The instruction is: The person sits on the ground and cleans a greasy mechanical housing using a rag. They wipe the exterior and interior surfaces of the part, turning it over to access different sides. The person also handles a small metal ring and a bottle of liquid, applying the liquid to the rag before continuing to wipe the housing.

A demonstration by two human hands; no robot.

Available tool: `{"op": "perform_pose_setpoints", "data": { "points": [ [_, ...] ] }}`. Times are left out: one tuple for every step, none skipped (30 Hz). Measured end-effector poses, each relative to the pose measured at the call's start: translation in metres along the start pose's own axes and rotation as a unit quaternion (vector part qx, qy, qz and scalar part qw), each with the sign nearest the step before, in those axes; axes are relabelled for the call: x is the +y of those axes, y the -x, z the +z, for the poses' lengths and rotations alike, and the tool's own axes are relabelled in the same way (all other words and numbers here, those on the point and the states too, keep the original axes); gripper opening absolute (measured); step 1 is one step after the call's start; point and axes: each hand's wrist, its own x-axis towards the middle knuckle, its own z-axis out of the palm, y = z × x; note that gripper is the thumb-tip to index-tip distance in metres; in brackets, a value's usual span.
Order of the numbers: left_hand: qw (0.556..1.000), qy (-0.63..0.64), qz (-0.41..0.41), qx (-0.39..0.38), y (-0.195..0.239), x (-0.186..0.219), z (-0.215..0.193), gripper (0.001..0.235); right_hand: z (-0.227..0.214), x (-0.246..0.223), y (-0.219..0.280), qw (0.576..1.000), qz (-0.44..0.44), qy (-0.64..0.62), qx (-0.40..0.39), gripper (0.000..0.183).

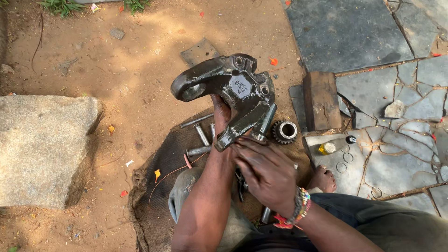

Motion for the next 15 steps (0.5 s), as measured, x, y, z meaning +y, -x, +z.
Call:
{"op": "perform_pose_setpoints", "data": {
  "points": [
    [0.999, -0.044, 0.012, 0.019, -0.007, 0.003, -0.006, 0.068, 0.005, 0.000, -0.002, 1.000, 0.004, 0.014, -0.021, 0.021],
    [0.999, -0.044, 0.023, 0.009, -0.009, 0.003, -0.011, 0.070, 0.010, 0.001, -0.003, 0.999, 0.009, 0.027, -0.042, 0.023],
    [0.998, -0.045, 0.033, -0.003, -0.010, 0.004, -0.015, 0.071, 0.013, 0.004, -0.002, 0.997, 0.012, 0.041, -0.062, 0.026],
    [0.998, -0.045, 0.044, -0.015, -0.011, 0.005, -0.018, 0.072, 0.017, 0.007, 0.000, 0.982, 0.156, -0.032, -0.103, 0.021],
    [0.998, -0.034, 0.028, -0.037, -0.007, 0.004, -0.022, 0.071, 0.020, 0.010, 0.004, 0.939, 0.296, -0.104, -0.143, 0.019],
    [0.998, -0.023, 0.013, -0.058, 0.000, 0.005, -0.028, 0.069, 0.023, 0.012, 0.009, 0.870, 0.426, -0.173, -0.179, 0.019],
    [0.996, -0.011, -0.003, -0.083, -0.001, 0.007, -0.032, 0.068, 0.024, 0.012, 0.012, 0.819, 0.456, -0.317, -0.144, 0.018],
    [0.997, -0.056, 0.020, -0.047, -0.010, 0.014, -0.033, 0.070, 0.022, 0.010, 0.015, 0.748, 0.473, -0.454, -0.105, 0.018],
    [0.994, -0.102, 0.043, -0.011, -0.021, 0.023, -0.035, 0.072, 0.021, 0.009, 0.016, 0.656, 0.478, -0.581, -0.063, 0.018],
    [0.987, -0.147, 0.067, 0.025, -0.029, 0.031, -0.039, 0.075, 0.021, 0.014, 0.011, 0.848, 0.318, -0.419, -0.067, 0.014],
    [0.980, -0.170, 0.094, 0.031, -0.018, 0.036, -0.053, 0.071, 0.015, 0.017, 0.009, 0.961, 0.142, -0.224, -0.077, 0.016],
    [0.973, -0.194, 0.120, 0.038, -0.006, 0.040, -0.064, 0.069, 0.012, 0.017, 0.009, 0.995, -0.050, -0.015, -0.083, 0.023],
    [0.964, -0.222, 0.144, 0.029, -0.012, 0.048, -0.064, 0.066, 0.013, 0.018, 0.004, 0.994, -0.077, -0.001, -0.077, 0.023],
    [0.954, -0.250, 0.168, 0.019, -0.017, 0.055, -0.062, 0.065, 0.014, 0.020, 0.000, 0.992, -0.103, 0.012, -0.072, 0.024],
    [0.942, -0.273, 0.194, 0.008, -0.021, 0.058, -0.061, 0.063, 0.015, 0.023, 0.000, 0.988, -0.132, 0.026, -0.069, 0.025]
  ]
}}
